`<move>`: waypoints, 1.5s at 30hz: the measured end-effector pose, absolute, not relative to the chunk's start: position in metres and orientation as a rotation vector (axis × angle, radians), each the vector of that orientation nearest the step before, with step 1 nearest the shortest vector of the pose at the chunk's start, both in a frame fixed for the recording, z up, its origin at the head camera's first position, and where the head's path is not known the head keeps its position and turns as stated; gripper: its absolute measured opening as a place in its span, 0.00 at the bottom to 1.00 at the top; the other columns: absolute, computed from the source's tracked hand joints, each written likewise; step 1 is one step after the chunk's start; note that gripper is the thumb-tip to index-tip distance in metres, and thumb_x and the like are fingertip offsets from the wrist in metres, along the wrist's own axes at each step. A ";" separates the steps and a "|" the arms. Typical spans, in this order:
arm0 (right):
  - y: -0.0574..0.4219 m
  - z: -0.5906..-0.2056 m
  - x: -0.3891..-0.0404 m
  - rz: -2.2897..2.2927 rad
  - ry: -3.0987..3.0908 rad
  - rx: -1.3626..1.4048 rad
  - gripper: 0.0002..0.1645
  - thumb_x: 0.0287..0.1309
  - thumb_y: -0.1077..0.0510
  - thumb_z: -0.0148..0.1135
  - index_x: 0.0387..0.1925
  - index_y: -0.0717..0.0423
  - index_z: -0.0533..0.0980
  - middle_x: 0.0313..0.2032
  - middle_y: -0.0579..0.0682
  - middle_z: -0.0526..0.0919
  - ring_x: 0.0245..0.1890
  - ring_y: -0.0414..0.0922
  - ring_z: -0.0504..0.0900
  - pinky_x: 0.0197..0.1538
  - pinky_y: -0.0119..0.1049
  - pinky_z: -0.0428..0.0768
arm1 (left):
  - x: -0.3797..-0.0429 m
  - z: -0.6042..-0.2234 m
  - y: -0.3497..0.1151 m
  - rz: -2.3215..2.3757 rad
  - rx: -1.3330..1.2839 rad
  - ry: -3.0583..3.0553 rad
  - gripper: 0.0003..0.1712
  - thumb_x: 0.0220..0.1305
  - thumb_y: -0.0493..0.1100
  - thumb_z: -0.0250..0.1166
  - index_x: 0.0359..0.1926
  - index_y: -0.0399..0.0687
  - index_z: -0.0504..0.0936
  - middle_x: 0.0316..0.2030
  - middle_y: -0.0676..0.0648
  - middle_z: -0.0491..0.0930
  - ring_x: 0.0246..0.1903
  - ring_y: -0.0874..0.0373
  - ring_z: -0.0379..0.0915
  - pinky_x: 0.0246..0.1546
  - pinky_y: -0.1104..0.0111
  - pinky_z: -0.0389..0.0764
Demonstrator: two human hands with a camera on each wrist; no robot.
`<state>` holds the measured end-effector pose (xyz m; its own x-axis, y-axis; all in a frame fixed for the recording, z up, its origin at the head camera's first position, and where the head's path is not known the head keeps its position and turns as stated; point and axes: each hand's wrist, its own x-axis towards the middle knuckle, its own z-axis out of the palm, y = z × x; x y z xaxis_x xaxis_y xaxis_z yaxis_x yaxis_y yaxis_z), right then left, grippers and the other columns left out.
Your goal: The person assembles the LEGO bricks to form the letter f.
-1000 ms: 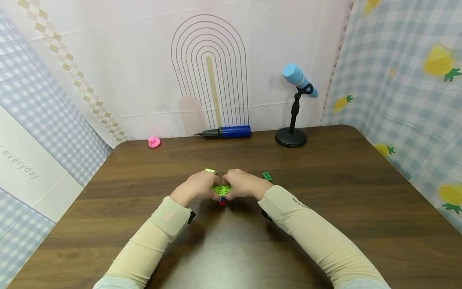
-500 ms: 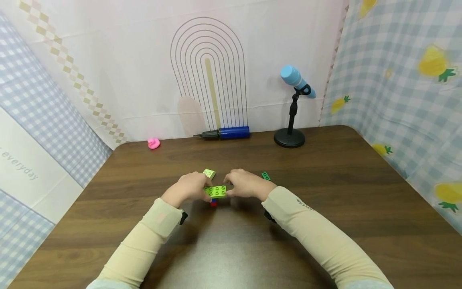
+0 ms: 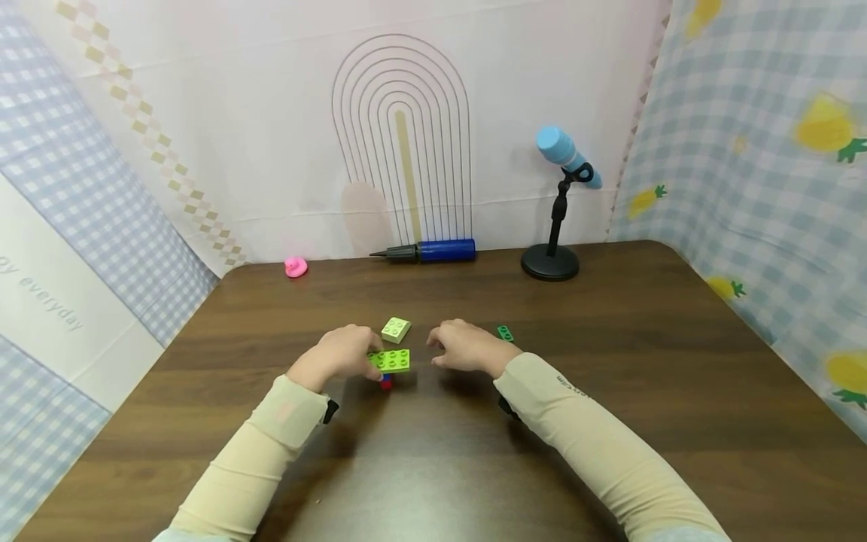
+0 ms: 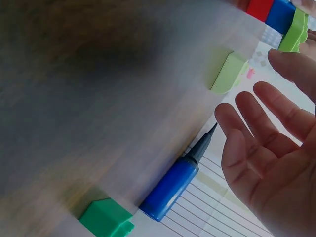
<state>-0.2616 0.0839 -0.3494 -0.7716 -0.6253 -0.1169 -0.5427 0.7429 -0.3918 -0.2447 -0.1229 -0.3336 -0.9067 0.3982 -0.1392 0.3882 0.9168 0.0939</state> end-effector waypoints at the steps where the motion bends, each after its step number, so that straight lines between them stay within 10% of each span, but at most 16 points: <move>1: 0.085 -0.350 -0.263 -0.497 2.712 -0.923 0.18 0.52 0.57 0.59 0.46 0.58 0.73 0.39 0.51 0.74 0.40 0.45 0.72 0.42 0.39 0.71 | -0.245 -0.333 -0.122 0.095 0.608 2.923 0.11 0.36 0.51 0.71 0.19 0.55 0.77 0.15 0.55 0.67 0.21 0.59 0.62 0.19 0.65 0.63; 23: 0.162 -0.336 -0.289 -0.383 2.859 -0.743 0.19 0.52 0.63 0.57 0.48 0.63 0.71 0.42 0.57 0.71 0.43 0.52 0.70 0.43 0.45 0.69 | -0.246 -0.329 -0.121 0.087 0.572 2.941 0.11 0.36 0.49 0.71 0.21 0.54 0.78 0.17 0.54 0.69 0.22 0.59 0.63 0.21 0.65 0.65; 45: 0.072 -0.355 -0.296 -0.202 2.902 -0.950 0.15 0.51 0.60 0.58 0.43 0.58 0.75 0.40 0.52 0.73 0.42 0.49 0.72 0.41 0.43 0.71 | -0.244 -0.336 -0.121 0.145 0.527 2.912 0.16 0.37 0.51 0.72 0.30 0.52 0.81 0.21 0.55 0.71 0.24 0.59 0.65 0.23 0.65 0.66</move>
